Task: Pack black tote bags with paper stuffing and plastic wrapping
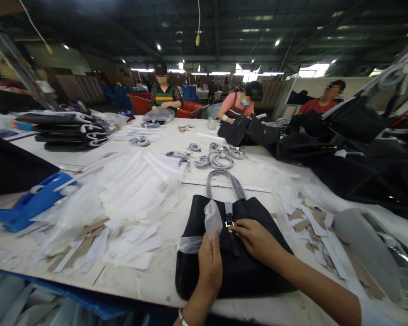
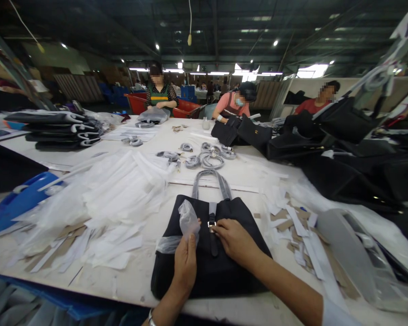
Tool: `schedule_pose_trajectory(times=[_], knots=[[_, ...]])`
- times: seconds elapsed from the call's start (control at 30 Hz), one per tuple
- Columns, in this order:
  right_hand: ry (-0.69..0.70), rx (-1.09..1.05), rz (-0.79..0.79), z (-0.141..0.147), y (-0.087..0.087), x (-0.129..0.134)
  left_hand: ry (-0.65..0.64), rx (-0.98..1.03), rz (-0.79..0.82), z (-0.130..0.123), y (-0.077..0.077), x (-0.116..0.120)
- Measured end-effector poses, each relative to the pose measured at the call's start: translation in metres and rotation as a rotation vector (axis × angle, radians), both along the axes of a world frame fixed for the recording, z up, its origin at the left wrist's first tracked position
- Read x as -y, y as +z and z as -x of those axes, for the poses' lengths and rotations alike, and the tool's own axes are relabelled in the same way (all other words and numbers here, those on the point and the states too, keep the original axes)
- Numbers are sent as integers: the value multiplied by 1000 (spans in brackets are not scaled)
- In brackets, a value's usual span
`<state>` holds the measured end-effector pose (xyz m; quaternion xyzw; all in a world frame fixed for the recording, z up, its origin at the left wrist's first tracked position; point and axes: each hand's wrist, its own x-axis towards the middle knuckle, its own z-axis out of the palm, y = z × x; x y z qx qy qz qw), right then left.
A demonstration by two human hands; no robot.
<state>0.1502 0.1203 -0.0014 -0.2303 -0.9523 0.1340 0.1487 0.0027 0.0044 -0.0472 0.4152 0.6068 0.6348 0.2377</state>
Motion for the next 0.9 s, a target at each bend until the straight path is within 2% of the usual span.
schedule_pose_trajectory(times=[0.1, 0.27, 0.37, 0.47, 0.53, 0.6, 0.67, 0.73, 0.77, 0.83, 0.9], knots=[[-15, -43, -65, -9, -2, 14, -4, -11, 12, 1, 0, 1], [89, 63, -153, -27, -13, 40, 4, -154, 44, -1, -2, -1], [75, 35, -143, -28, -21, 47, -15, -478, 66, -10, -2, -5], [40, -169, -102, -33, -23, 52, -125, -842, 79, -23, 0, -10], [-70, -358, -71, -49, -21, 52, -153, -997, 81, -30, 1, -12], [-330, -535, -22, -74, -19, 48, -127, -1112, 78, -33, 0, -13], [-661, -653, 112, -102, -22, 39, -88, -1216, 58, -31, -3, -15], [-879, -701, 407, -124, -28, 26, -64, -1312, 8, -27, -8, -17], [-917, -710, 586, -131, -31, 20, -60, -1355, -21, -24, -11, -19], [-909, -744, 880, -134, -36, 9, -60, -1413, -60, -21, -15, -21], [-861, -785, 1034, -129, -37, 2, -48, -1412, -67, -20, -16, -23]])
